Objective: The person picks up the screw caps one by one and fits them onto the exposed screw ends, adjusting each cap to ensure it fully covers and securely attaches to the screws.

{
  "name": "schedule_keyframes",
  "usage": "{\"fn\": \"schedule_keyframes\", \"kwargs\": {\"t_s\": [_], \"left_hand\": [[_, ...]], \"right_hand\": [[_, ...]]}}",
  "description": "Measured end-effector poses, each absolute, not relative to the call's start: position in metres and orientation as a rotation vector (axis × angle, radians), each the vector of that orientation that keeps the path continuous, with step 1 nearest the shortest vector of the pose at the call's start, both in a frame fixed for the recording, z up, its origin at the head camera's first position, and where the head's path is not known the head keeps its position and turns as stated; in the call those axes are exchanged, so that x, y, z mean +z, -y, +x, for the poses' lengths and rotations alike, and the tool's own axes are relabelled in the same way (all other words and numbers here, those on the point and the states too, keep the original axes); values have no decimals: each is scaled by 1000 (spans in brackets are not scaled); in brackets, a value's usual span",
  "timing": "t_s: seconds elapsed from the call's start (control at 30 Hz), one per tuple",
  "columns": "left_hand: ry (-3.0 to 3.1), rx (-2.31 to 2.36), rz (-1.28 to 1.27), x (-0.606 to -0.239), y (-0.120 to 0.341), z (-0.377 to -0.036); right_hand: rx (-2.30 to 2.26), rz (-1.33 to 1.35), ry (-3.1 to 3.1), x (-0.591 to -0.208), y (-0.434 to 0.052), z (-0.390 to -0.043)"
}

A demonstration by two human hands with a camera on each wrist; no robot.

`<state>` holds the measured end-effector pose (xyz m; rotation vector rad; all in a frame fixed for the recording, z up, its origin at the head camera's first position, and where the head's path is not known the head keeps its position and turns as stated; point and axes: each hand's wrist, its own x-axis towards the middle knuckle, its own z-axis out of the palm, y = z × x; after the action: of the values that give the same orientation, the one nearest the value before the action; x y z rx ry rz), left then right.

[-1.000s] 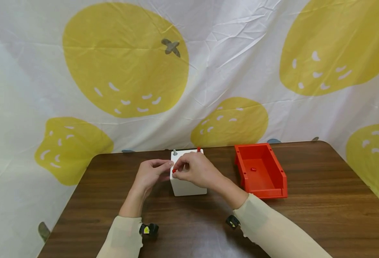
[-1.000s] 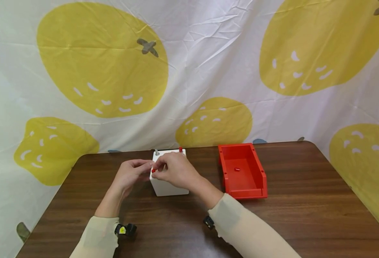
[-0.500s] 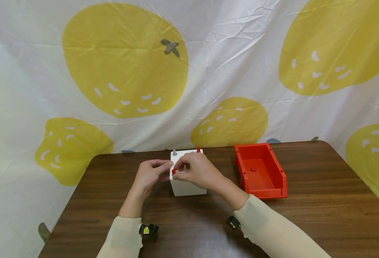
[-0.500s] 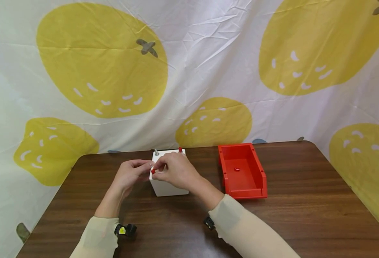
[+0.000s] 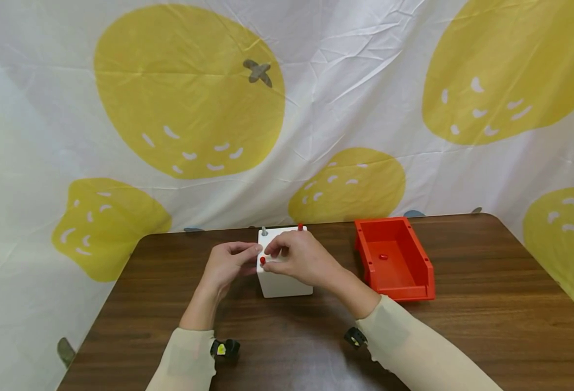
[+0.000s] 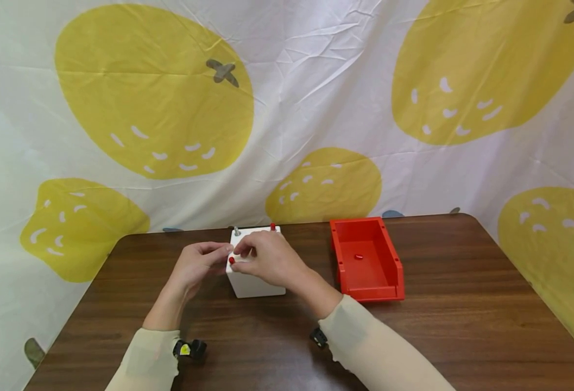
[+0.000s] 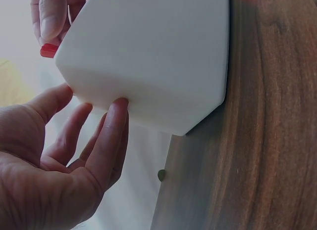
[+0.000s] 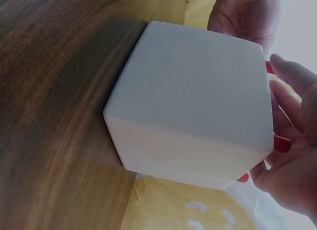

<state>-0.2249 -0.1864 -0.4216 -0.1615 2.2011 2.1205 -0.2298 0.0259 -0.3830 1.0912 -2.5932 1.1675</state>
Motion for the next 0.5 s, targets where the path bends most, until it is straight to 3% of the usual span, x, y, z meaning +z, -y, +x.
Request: {"fn": "schedule_keyframes", "kwargs": {"t_s": [0.5], "left_hand": [[-2194, 2133, -171, -422, 186, -226]], "right_hand": [[1195, 1038, 2599, -377, -39, -228]]}}
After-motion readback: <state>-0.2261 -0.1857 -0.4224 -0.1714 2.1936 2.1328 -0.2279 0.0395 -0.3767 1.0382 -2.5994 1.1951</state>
